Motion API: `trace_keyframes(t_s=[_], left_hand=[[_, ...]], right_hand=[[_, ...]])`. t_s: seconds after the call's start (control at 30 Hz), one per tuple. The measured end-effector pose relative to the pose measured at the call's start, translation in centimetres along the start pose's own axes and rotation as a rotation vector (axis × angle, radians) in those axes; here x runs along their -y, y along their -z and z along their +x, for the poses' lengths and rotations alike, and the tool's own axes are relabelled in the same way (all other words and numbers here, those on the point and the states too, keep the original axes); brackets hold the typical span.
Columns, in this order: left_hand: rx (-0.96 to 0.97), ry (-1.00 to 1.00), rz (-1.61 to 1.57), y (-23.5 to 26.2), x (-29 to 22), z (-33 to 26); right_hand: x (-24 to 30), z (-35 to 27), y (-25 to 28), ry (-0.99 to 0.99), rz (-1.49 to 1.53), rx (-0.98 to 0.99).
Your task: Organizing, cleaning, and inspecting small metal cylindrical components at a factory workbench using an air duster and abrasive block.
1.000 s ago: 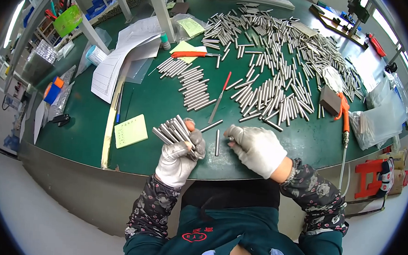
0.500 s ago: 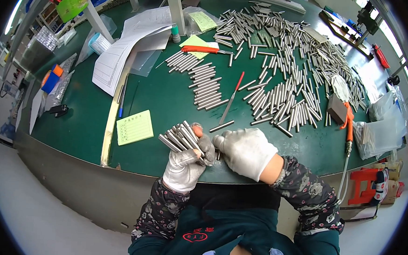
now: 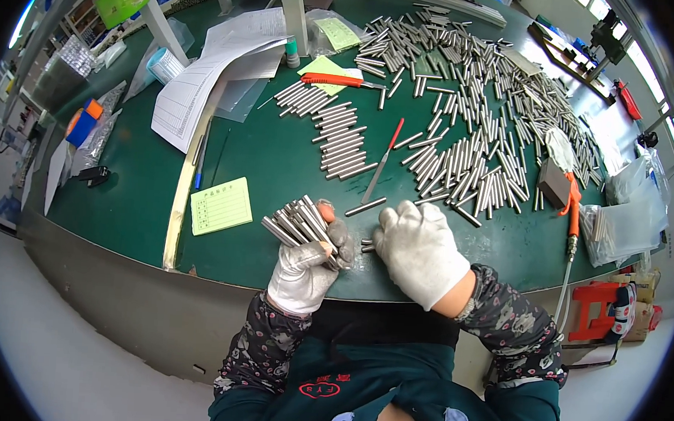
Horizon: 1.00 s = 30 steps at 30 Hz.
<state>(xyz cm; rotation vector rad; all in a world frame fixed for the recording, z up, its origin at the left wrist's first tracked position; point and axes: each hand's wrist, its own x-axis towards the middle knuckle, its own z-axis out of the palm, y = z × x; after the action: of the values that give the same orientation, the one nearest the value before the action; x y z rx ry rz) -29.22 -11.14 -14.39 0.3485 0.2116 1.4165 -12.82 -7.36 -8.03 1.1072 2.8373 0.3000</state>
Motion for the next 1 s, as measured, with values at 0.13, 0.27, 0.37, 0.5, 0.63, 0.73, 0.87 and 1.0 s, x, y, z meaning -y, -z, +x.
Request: trace_keyframes(t_s=[0.13, 0.27, 0.37, 0.5, 0.63, 0.73, 0.87, 1.0], left_hand=[[-0.04, -0.005, 0.115, -0.8, 0.1, -0.1], [-0.089, 0.0, 0.272, -1.1, 0.6, 0.2], [-0.102, 0.02, 0.391, -1.1, 0.6, 0.4], [-0.043, 0.127, 0.272, -0.2, 0.6, 0.2], [-0.083, 0.234, 0.153, -0.2, 0.3, 0.5], [-0.086, 0.299, 0.067, 0.2, 0.0, 0.4], [-0.126, 0.297, 0.046, 0.2, 0.0, 0.5], [-0.085, 0.282, 0.096, 0.2, 0.2, 0.5]], right_hand=[[-1.6, 0.0, -0.4, -0.119, 0.461, -0.016], [-3.4, -1.0, -0.5, -0.483, 1.639, 0.017], [-2.1, -1.0, 0.8, -0.327, 1.872, 0.011], [-1.3, -0.1, 0.3, -0.282, 1.945, 0.042], [-1.7, 0.7, 0.1, -0.267, 1.929, 0.057], [-1.8, 1.2, -0.5, -0.222, 1.835, 0.01], [-1.4, 1.2, 1.1, -0.226, 1.29, -0.081], [-0.6, 0.8, 0.9, -0.123, 1.049, -0.344]])
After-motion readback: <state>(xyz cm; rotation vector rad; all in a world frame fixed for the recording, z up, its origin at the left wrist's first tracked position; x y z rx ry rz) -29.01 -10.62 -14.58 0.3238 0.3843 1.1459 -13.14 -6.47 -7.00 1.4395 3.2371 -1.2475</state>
